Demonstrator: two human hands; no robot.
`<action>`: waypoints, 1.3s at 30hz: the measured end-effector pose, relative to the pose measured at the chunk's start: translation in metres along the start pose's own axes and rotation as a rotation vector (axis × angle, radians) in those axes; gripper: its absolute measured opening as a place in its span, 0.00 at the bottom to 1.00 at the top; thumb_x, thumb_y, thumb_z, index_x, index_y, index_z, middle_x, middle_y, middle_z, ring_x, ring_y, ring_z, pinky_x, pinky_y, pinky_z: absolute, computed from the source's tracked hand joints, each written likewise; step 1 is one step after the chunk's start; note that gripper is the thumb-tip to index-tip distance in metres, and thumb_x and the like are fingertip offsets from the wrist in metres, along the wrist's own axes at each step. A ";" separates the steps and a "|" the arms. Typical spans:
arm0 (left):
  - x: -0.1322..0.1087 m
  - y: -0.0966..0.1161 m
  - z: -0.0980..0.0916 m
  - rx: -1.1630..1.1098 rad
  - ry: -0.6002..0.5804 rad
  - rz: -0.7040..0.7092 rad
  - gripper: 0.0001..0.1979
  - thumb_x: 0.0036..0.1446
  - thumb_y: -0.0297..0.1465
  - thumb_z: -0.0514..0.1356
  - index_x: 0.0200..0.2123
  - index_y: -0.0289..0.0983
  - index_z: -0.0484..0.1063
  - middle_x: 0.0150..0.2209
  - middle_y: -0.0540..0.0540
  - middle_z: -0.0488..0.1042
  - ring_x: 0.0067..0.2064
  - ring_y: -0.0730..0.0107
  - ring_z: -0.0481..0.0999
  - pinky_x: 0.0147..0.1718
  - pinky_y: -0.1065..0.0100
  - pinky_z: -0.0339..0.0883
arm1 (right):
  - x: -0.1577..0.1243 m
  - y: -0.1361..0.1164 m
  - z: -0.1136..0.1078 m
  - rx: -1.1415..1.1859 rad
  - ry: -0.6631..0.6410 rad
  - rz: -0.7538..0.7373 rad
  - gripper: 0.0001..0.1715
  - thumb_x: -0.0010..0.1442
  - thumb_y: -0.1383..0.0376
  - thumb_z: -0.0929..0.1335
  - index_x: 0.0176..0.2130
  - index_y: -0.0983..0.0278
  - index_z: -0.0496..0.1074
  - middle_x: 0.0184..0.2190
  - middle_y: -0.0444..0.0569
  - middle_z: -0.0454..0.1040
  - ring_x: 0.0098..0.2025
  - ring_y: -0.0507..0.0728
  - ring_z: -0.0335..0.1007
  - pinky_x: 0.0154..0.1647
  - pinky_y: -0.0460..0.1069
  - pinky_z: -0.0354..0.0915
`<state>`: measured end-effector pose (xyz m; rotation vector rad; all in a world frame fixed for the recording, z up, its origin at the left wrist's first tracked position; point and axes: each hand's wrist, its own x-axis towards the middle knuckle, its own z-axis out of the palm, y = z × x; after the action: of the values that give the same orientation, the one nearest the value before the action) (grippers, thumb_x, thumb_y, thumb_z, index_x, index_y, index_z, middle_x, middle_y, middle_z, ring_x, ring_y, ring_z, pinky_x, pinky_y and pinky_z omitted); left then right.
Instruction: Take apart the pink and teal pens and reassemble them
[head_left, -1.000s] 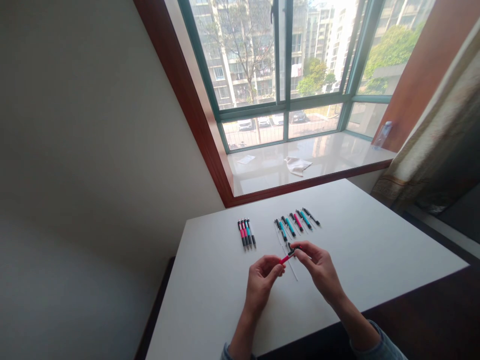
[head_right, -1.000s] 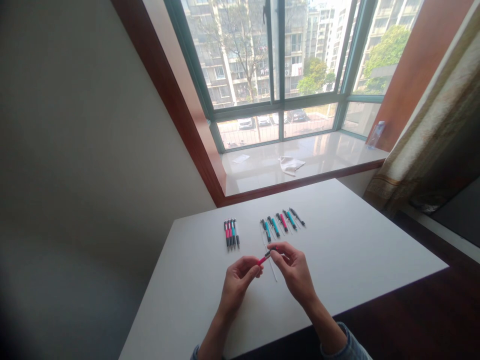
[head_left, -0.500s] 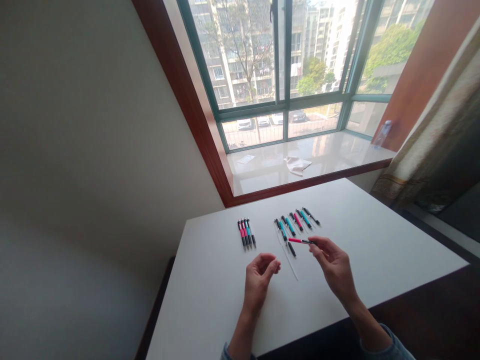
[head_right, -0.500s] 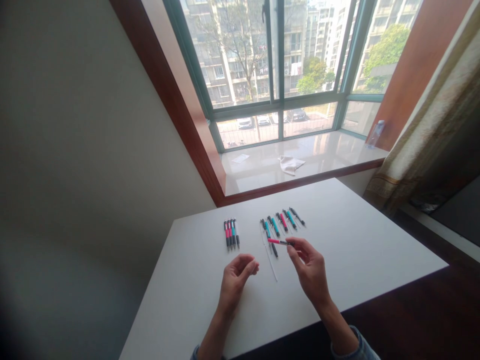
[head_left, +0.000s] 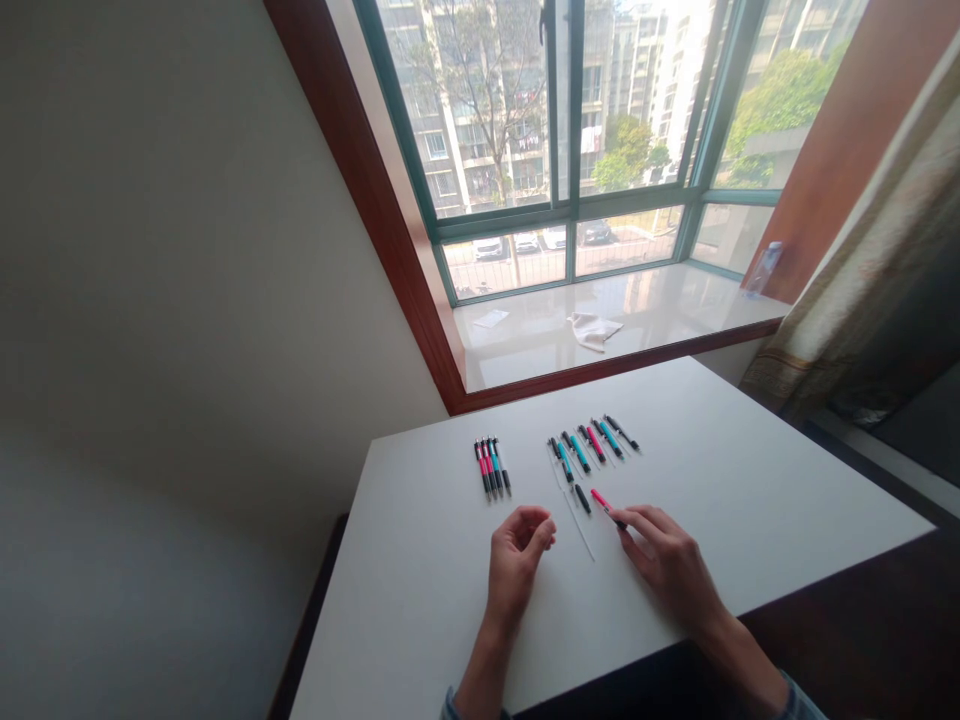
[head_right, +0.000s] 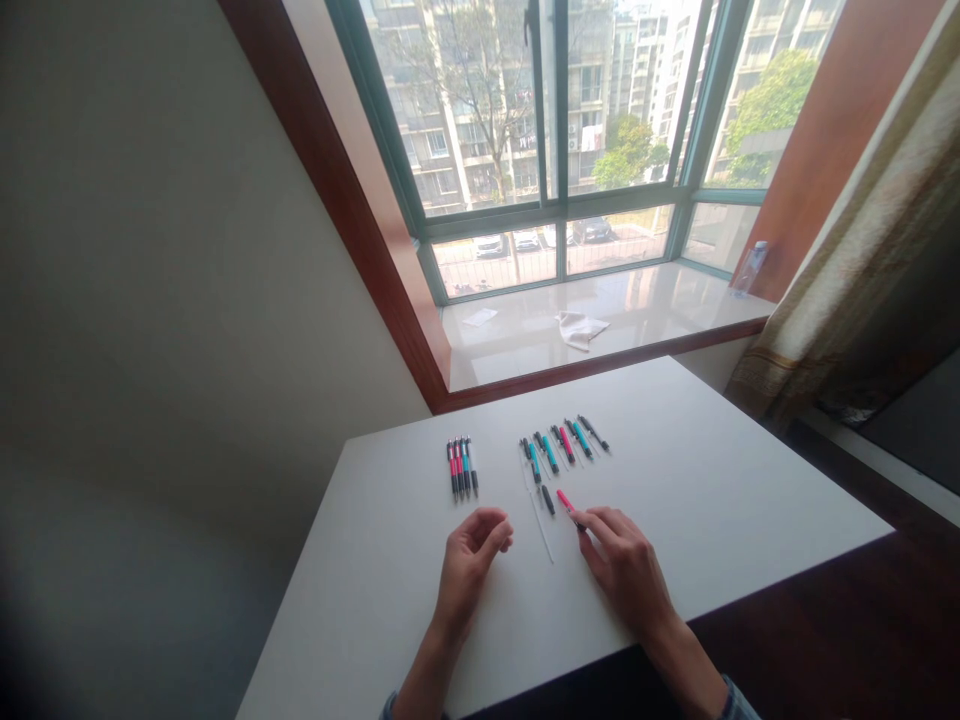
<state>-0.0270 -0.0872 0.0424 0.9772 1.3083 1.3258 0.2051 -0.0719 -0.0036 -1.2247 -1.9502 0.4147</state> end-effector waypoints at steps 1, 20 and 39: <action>0.000 0.000 0.000 0.003 -0.002 0.000 0.13 0.52 0.38 0.71 0.34 0.35 0.78 0.28 0.49 0.75 0.29 0.72 0.72 0.34 0.69 0.70 | 0.000 -0.001 0.001 -0.005 -0.025 0.000 0.18 0.68 0.65 0.65 0.55 0.55 0.75 0.46 0.51 0.78 0.48 0.62 0.76 0.49 0.56 0.72; -0.001 -0.002 0.000 0.159 0.029 0.113 0.13 0.56 0.40 0.68 0.35 0.36 0.78 0.33 0.46 0.78 0.35 0.64 0.77 0.37 0.66 0.71 | 0.003 -0.012 0.002 -0.001 -0.120 -0.022 0.12 0.67 0.63 0.67 0.49 0.55 0.76 0.45 0.50 0.78 0.49 0.63 0.73 0.50 0.58 0.72; 0.014 -0.009 0.015 0.723 -0.121 0.392 0.06 0.61 0.31 0.62 0.37 0.44 0.80 0.43 0.44 0.83 0.49 0.51 0.75 0.53 0.51 0.63 | 0.003 -0.015 0.004 0.036 -0.137 -0.013 0.10 0.69 0.65 0.66 0.48 0.57 0.76 0.45 0.52 0.77 0.49 0.63 0.73 0.51 0.58 0.72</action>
<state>-0.0138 -0.0710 0.0333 1.8564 1.5881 1.0450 0.1922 -0.0763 0.0048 -1.1866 -2.0557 0.5373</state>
